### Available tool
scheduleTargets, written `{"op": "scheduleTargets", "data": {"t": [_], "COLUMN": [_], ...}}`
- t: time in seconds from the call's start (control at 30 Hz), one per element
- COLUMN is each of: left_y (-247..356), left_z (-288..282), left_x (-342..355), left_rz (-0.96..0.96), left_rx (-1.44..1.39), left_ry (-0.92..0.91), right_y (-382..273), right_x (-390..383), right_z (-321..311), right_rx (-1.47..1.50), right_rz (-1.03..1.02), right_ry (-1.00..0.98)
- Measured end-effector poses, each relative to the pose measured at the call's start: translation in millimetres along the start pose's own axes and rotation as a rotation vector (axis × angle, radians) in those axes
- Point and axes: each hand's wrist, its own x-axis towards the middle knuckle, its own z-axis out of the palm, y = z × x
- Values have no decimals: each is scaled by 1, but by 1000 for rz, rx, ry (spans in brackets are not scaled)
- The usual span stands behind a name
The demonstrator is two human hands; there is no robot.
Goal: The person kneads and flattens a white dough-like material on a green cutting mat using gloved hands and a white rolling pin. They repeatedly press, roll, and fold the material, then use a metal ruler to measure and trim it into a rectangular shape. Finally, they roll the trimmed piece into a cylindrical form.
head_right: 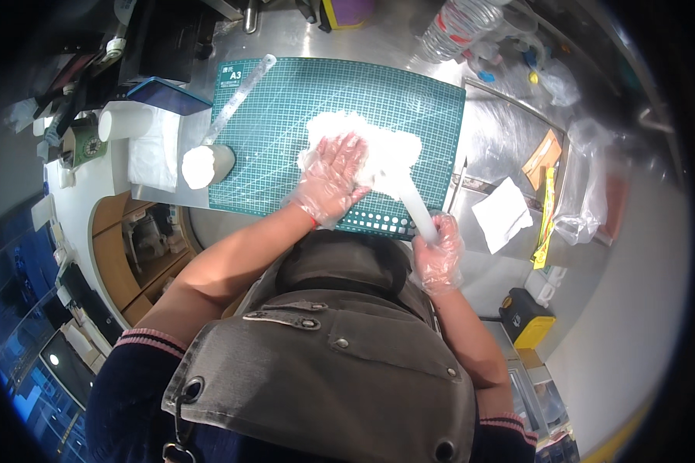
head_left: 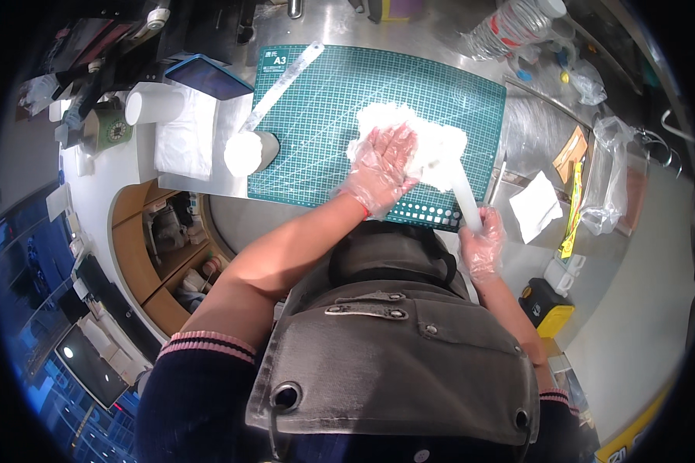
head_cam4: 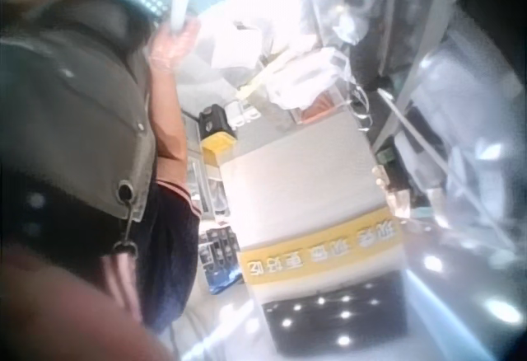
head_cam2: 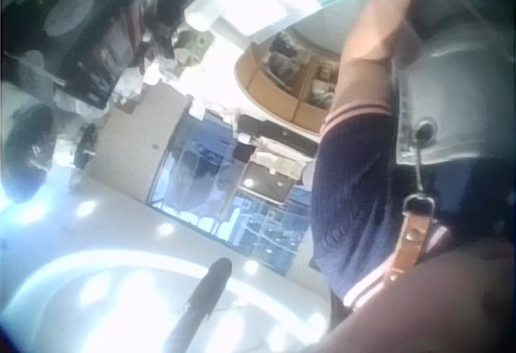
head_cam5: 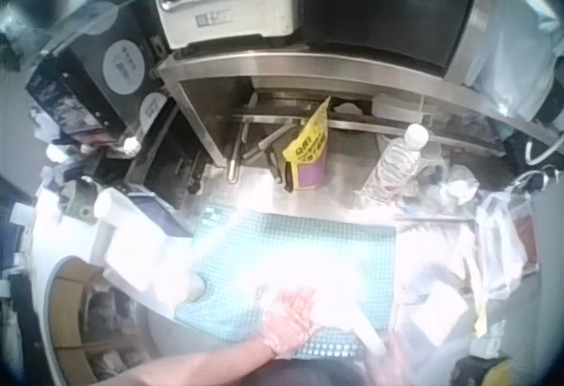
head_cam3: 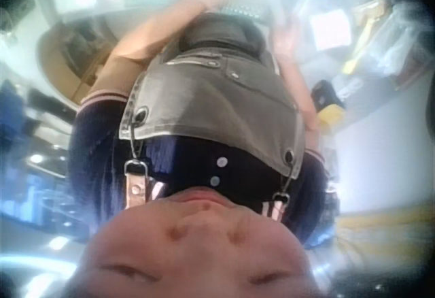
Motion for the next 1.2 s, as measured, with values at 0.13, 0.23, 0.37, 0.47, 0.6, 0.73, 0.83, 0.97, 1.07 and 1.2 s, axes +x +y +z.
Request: {"op": "scheduleTargets", "data": {"t": [0.13, 0.23, 0.37, 0.47, 0.6, 0.73, 0.83, 0.97, 1.07, 1.2], "left_y": [-5, -11, -14, -13, -13, -17, -22, -27, -27, -27], "left_z": [4, 5, 12, 17, 19, 20, 23, 26, 28, 33], "left_x": [-9, -26, -44, -50, -58, -67, -71, -73, -72, -70], "left_rz": [-45, -34, -31, -58, -39, -64, -30, 12, 9, 19], "left_rx": [95, -54, -918, -418, -599, -600, -630, -650, -702, -739], "left_ry": [-118, -45, 142, 203, 371, 292, 203, 251, 448, 452], "right_y": [-13, -24, -51, -79, -119, -149, -170, -201, -224, -237], "right_x": [-1, 4, 27, 68, 137, 203, 240, 256, 263, 273], "right_z": [3, 8, 24, 41, 68, 99, 114, 122, 144, 200], "right_rx": [-36, -60, -73, -117, -335, -486, -591, -630, -393, -269], "right_rz": [-93, -118, -122, -260, -593, -861, -998, -1100, -767, -618], "right_ry": [-4, -39, -98, -150, -189, -267, -389, -481, -630, -589]}}
